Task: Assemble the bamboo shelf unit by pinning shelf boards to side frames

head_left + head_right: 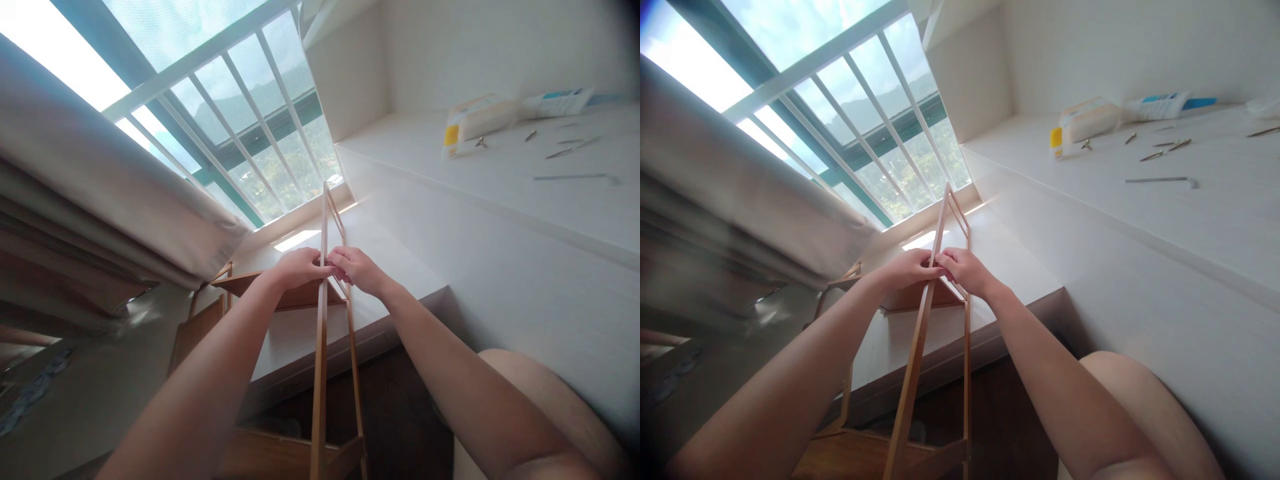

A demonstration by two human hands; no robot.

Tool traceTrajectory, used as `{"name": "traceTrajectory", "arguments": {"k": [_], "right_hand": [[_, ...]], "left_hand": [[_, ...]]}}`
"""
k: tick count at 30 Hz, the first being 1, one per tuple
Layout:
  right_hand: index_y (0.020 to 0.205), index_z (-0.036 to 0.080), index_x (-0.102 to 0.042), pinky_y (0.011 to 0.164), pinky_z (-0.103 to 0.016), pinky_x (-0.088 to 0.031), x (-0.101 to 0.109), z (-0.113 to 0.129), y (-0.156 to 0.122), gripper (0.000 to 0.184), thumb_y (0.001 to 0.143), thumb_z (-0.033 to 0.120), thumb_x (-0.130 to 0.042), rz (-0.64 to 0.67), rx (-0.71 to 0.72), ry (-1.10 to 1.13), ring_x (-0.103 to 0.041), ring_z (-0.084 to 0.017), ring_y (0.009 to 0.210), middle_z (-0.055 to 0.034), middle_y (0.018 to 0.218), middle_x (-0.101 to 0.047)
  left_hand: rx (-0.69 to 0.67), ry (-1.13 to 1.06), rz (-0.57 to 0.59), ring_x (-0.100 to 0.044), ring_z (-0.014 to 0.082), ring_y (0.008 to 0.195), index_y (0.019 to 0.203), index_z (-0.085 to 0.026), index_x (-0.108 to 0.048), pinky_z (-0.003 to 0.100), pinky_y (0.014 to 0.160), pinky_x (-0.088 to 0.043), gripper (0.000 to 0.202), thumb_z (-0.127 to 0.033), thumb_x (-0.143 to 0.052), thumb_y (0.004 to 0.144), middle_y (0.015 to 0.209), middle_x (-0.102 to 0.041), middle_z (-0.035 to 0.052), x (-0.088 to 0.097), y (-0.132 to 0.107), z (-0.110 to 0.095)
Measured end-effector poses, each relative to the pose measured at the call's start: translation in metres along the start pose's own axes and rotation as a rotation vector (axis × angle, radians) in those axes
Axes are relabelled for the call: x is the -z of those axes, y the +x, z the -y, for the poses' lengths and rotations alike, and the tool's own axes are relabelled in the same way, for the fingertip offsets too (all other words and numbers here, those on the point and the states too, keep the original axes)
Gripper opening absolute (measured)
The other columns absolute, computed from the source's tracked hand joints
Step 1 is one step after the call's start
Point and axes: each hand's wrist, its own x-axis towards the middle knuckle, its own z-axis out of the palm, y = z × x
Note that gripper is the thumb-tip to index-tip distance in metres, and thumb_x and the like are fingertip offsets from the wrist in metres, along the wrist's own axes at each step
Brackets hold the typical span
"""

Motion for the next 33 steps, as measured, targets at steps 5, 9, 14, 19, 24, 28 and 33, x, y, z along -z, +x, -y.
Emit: {"name": "traceTrajectory", "arguments": {"k": [5,9,14,19,24,28,33], "right_hand": [[0.086,0.019,-0.052,0.052,-0.023,-0.037,0.007,0.003,-0.002,0.014,0.085,0.033,-0.056,0.006,0.013,0.026,-0.047,-0.011,0.054,0.0043,0.061,-0.054],[0.087,0.02,-0.051,0.059,-0.025,-0.04,0.003,0.005,-0.002,0.015,0.087,0.035,-0.053,-0.048,0.091,-0.033,-0.052,-0.013,0.061,0.0037,0.065,-0.055],[0.079,0.02,-0.051,0.061,-0.027,-0.038,-0.003,0.007,-0.002,0.021,0.091,0.037,-0.046,-0.11,0.148,-0.23,-0.051,-0.014,0.063,0.0029,0.066,-0.053],[0.067,0.019,-0.049,0.058,-0.027,-0.035,-0.007,0.004,0.002,0.035,0.094,0.041,-0.042,-0.124,0.112,-0.243,-0.048,-0.013,0.059,0.0022,0.058,-0.051],[0.067,0.018,-0.049,0.054,-0.026,-0.034,-0.002,0.0,0.002,0.045,0.094,0.053,-0.04,-0.107,0.068,-0.166,-0.046,-0.012,0.054,0.0025,0.054,-0.049],[0.085,0.02,-0.052,0.055,-0.025,-0.037,0.006,0.003,-0.002,0.028,0.089,0.047,-0.053,-0.039,0.042,-0.067,-0.051,-0.013,0.057,0.0037,0.06,-0.054],[0.085,0.02,-0.052,0.057,-0.025,-0.038,0.008,0.008,-0.004,0.016,0.088,0.036,-0.054,-0.014,0.111,-0.126,-0.05,-0.013,0.06,0.0037,0.063,-0.053]], "left_hand": [[-0.006,-0.012,-0.019,-0.051,0.0171,0.064,0.073,-0.017,-0.063,0.027,0.057,-0.034,0.046,-0.062,-0.058,0.07,0.065,-0.059,0.0015,0.0,-0.001,0.001],[-0.009,0.0,-0.021,-0.049,0.0154,0.062,0.07,-0.017,-0.06,0.026,0.056,-0.033,0.045,-0.062,-0.058,0.07,0.063,-0.056,0.0003,0.0,-0.001,0.0],[-0.011,0.03,-0.02,-0.046,0.0136,0.061,0.066,-0.017,-0.057,0.026,0.055,-0.032,0.043,-0.06,-0.057,0.071,0.062,-0.052,-0.0008,-0.001,0.001,0.001],[-0.029,0.007,-0.005,-0.048,0.0147,0.064,0.07,-0.016,-0.059,0.025,0.057,-0.033,0.042,-0.058,-0.057,0.072,0.066,-0.056,0.0003,-0.002,0.002,0.002],[-0.029,-0.039,-0.022,-0.05,0.016,0.064,0.07,-0.017,-0.061,0.026,0.058,-0.035,0.043,-0.06,-0.06,0.068,0.064,-0.056,0.0001,0.0,0.0,0.001],[-0.018,-0.049,-0.017,-0.051,0.0166,0.064,0.071,-0.017,-0.062,0.026,0.057,-0.034,0.045,-0.062,-0.06,0.068,0.063,-0.056,0.0,0.001,-0.002,0.0],[-0.028,-0.053,-0.023,-0.05,0.0162,0.062,0.068,-0.017,-0.06,0.027,0.056,-0.033,0.046,-0.063,-0.06,0.067,0.06,-0.054,-0.0007,0.001,-0.001,0.0]]}}
